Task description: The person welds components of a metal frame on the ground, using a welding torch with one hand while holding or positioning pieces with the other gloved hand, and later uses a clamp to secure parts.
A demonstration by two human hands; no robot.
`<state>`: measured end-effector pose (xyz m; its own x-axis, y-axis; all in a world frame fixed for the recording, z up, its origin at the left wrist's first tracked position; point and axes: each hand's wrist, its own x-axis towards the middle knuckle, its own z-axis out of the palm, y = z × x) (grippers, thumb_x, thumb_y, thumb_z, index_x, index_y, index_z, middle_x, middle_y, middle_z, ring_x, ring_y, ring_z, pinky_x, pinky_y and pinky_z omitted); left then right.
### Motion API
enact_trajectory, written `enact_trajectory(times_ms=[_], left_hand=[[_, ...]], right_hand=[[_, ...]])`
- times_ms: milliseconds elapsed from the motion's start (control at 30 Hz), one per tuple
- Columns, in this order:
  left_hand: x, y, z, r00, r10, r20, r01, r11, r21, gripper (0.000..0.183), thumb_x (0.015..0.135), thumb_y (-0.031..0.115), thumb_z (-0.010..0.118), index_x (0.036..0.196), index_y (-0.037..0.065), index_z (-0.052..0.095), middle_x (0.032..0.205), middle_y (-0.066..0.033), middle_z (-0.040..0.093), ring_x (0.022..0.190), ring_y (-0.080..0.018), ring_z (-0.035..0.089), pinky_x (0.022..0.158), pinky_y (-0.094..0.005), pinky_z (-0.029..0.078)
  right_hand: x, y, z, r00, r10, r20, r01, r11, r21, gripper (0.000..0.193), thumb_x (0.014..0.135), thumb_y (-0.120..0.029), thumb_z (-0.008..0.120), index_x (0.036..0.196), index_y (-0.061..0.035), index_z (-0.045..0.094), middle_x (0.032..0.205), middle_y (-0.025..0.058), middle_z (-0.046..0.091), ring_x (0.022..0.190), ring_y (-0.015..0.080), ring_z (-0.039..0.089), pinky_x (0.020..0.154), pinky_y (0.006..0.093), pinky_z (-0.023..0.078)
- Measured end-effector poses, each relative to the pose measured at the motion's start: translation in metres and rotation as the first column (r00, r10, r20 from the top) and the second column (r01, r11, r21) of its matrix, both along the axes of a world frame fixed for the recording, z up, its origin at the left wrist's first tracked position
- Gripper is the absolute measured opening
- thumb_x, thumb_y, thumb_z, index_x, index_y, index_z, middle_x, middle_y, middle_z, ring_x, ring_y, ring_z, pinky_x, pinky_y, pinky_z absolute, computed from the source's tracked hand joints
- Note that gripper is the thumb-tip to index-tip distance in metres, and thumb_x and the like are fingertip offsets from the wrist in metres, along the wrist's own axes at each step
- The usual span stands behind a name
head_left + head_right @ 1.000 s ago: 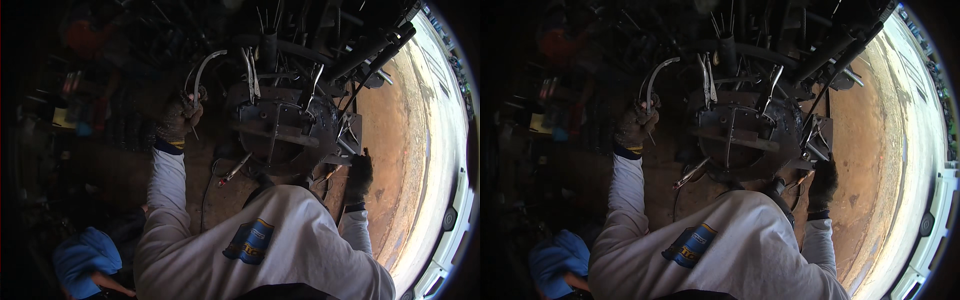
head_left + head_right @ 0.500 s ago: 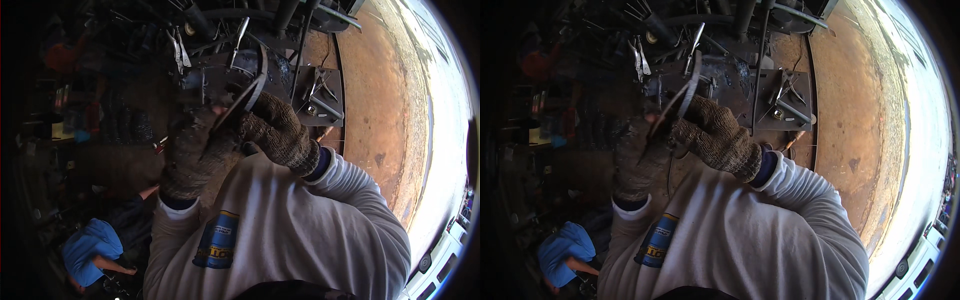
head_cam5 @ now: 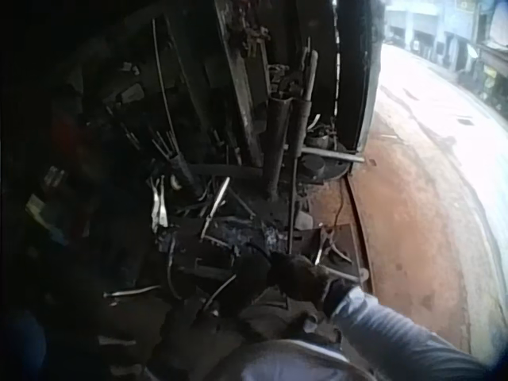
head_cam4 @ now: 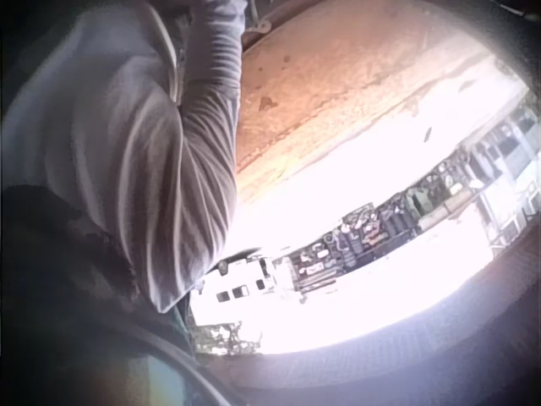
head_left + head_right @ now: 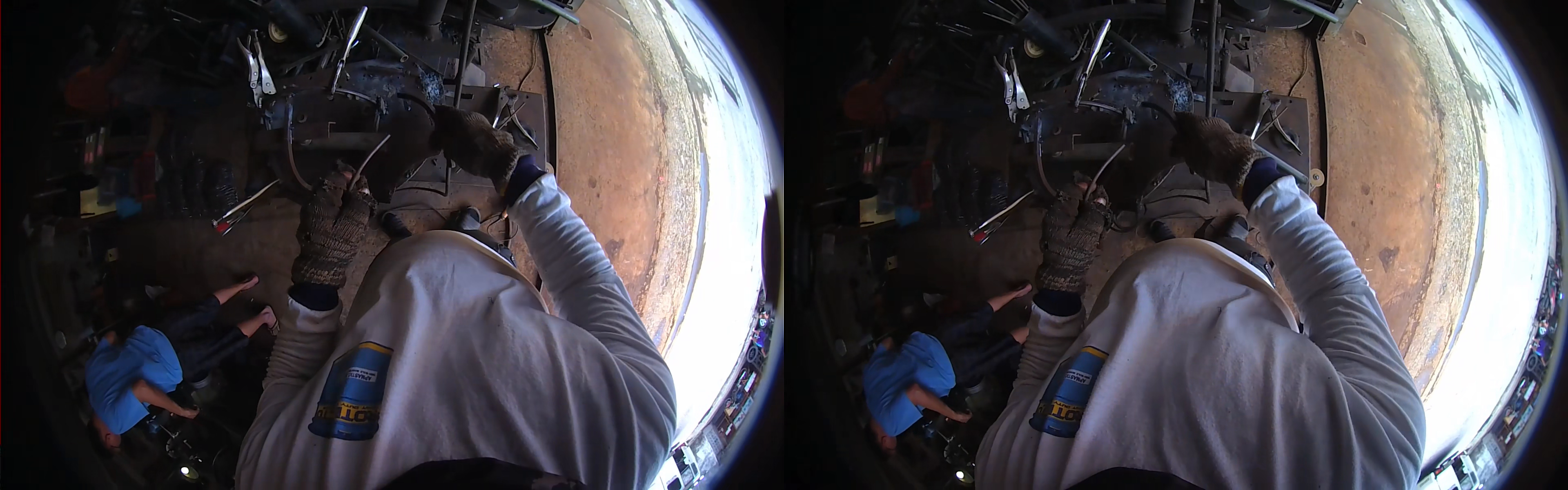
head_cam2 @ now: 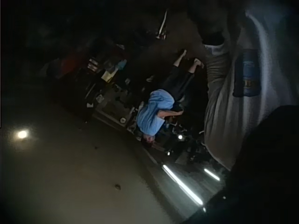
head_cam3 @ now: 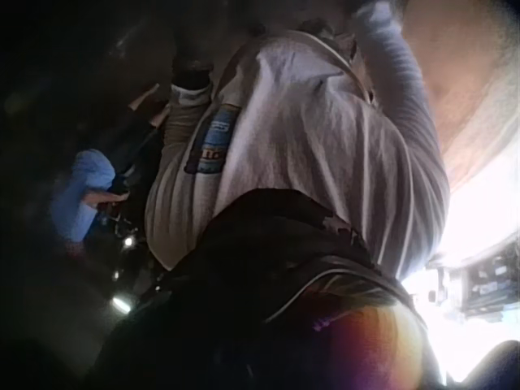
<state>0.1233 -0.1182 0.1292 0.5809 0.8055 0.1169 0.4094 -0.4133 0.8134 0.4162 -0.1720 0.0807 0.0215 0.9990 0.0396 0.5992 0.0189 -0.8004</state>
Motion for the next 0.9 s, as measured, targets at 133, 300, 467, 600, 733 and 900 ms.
enact_trajectory(times_ms=[133, 300, 467, 600, 733, 900], left_hand=[[-0.007, -0.003, -0.005, 0.991, -0.016, -0.135, 0.024, 0.998, 0.052, 0.021, 0.097, 0.012, 0.064, 0.116, 0.005, 0.063, 0.094, -0.002, 0.065, 0.071, -0.0069, 0.058, 0.06, -0.025, 0.047], [-0.022, -0.003, -0.02, 0.978, -0.004, -0.21, 0.012, 0.999, 0.04, 0.022, 0.097, 0.011, 0.063, 0.119, 0.008, 0.063, 0.094, 0.0002, 0.065, 0.071, -0.0056, 0.057, 0.058, -0.024, 0.045], [-0.031, -0.002, -0.023, 0.97, -0.017, -0.243, 0.042, 0.994, 0.101, 0.02, 0.098, 0.01, 0.061, 0.118, 0.009, 0.063, 0.096, 0.0, 0.064, 0.074, -0.0073, 0.058, 0.062, -0.0244, 0.047], [-0.042, 0.0, -0.035, 0.962, -0.052, -0.268, 0.111, 0.971, 0.212, 0.019, 0.098, 0.009, 0.061, 0.116, 0.007, 0.064, 0.099, -0.0017, 0.065, 0.08, -0.0096, 0.06, 0.068, -0.0257, 0.049], [-0.047, 0.004, -0.045, 0.984, 0.009, -0.18, -0.003, 0.999, 0.034, 0.017, 0.098, 0.009, 0.061, 0.114, 0.005, 0.065, 0.1, -0.0026, 0.065, 0.083, -0.0108, 0.06, 0.072, -0.027, 0.05], [-0.04, 0.005, -0.045, 0.957, -0.103, -0.272, 0.145, 0.98, 0.137, 0.016, 0.096, 0.011, 0.063, 0.111, 0.005, 0.066, 0.097, -0.0047, 0.066, 0.083, -0.0132, 0.062, 0.074, -0.03, 0.052]], right_hand=[[0.025, 0.048, -0.029, 0.998, 0.051, -0.035, -0.051, 0.999, -0.003, 0.024, 0.093, -0.02, 0.064, 0.112, -0.0059, 0.068, 0.104, 0.0186, 0.071, 0.097, 0.0333, 0.07, 0.082, 0.044, 0.056], [0.026, 0.097, -0.03, 0.987, 0.12, 0.107, -0.119, 0.993, -0.018, 0.033, 0.094, -0.023, 0.062, 0.123, -0.0098, 0.066, 0.11, 0.0199, 0.07, 0.101, 0.036, 0.069, 0.083, 0.044, 0.056], [-0.007, 0.091, 0.012, 0.976, -0.117, 0.185, 0.101, 0.99, 0.093, 0.036, 0.095, -0.025, 0.06, 0.129, -0.0153, 0.063, 0.115, 0.0215, 0.068, 0.104, 0.0412, 0.066, 0.086, 0.0468, 0.054], [0.0, 0.072, -0.014, 0.929, -0.216, 0.299, 0.233, 0.972, -0.022, 0.034, 0.094, -0.028, 0.059, 0.124, -0.0125, 0.065, 0.113, 0.0213, 0.069, 0.105, 0.0395, 0.066, 0.088, 0.0476, 0.054], [-0.003, 0.061, -0.021, 0.917, -0.262, 0.301, 0.281, 0.96, -0.019, 0.035, 0.094, -0.032, 0.058, 0.12, -0.0115, 0.067, 0.109, 0.0208, 0.07, 0.103, 0.039, 0.067, 0.087, 0.0474, 0.055], [-0.004, 0.075, -0.031, 0.9, -0.258, 0.352, 0.262, 0.964, 0.037, 0.033, 0.093, -0.034, 0.058, 0.114, -0.0112, 0.07, 0.105, 0.02, 0.071, 0.099, 0.0388, 0.068, 0.083, 0.0477, 0.055]])
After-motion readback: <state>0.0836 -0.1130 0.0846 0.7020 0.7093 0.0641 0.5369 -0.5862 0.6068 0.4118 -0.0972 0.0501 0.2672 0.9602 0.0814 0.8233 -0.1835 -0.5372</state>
